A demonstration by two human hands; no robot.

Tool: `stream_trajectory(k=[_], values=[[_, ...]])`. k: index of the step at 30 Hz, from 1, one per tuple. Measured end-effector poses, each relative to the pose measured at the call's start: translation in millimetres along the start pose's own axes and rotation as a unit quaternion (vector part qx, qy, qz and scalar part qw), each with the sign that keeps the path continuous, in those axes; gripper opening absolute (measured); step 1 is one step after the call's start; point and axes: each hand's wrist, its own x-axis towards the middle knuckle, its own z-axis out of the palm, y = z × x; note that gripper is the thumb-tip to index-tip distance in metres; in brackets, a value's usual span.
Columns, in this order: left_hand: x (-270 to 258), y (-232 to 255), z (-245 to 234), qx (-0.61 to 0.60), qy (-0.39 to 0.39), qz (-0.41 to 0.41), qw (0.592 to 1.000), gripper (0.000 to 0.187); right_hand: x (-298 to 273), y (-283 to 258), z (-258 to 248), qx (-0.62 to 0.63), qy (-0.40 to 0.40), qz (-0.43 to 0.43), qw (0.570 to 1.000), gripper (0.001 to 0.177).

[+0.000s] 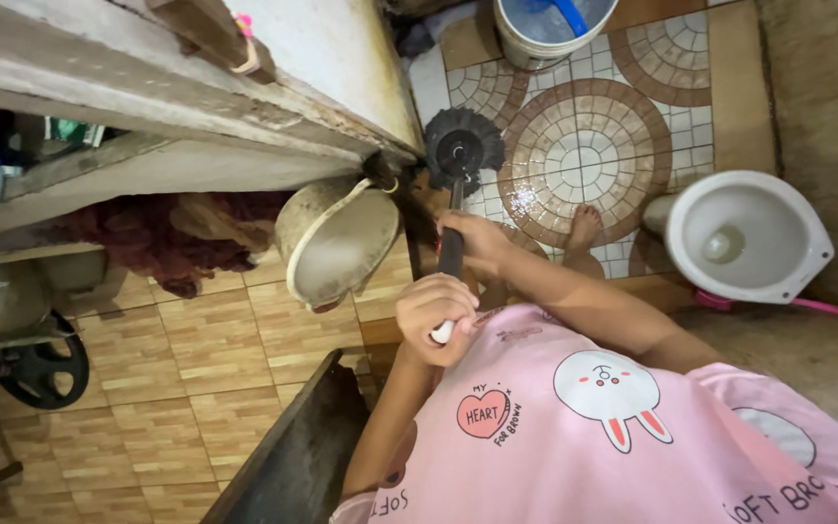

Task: The person uses a brush and a plunger-like tool to clean a floor drain and a toilet bowl.

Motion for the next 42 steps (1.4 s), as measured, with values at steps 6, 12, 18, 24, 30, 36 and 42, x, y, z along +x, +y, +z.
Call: stream_trajectory(k=[6,12,18,24,30,36,42], values=[[12,-2,35,-0.034,-0.037,0.017,0.999,0.006,-18,-1,-34,0.065,0.065,-0.089,0.992,0.027],[26,-4,74,-0.065,-0.058,0.018,0.996,0.006,-39,10,-79,-0.014,0.053,-0.092,0.994,0.034],[45,-9,114,-0.093,-0.083,0.016,0.992,0.006,-63,24,-116,-0.046,0.070,0.010,0.996,0.026],[70,-21,164,-0.129,-0.118,0.016,0.984,0.005,-91,64,-160,-0.063,0.151,-0.007,0.987,0.031],[101,-39,219,-0.157,-0.159,0.027,0.974,0.005,-126,95,-226,-0.051,0.154,0.079,0.984,0.040],[123,-57,280,-0.188,-0.193,0.024,0.963,0.005,-158,124,-281,-0.042,0.223,0.050,0.973,0.037],[139,-73,337,-0.210,-0.229,0.037,0.950,0.006,-189,152,-317,-0.067,0.285,0.120,0.949,0.034]])
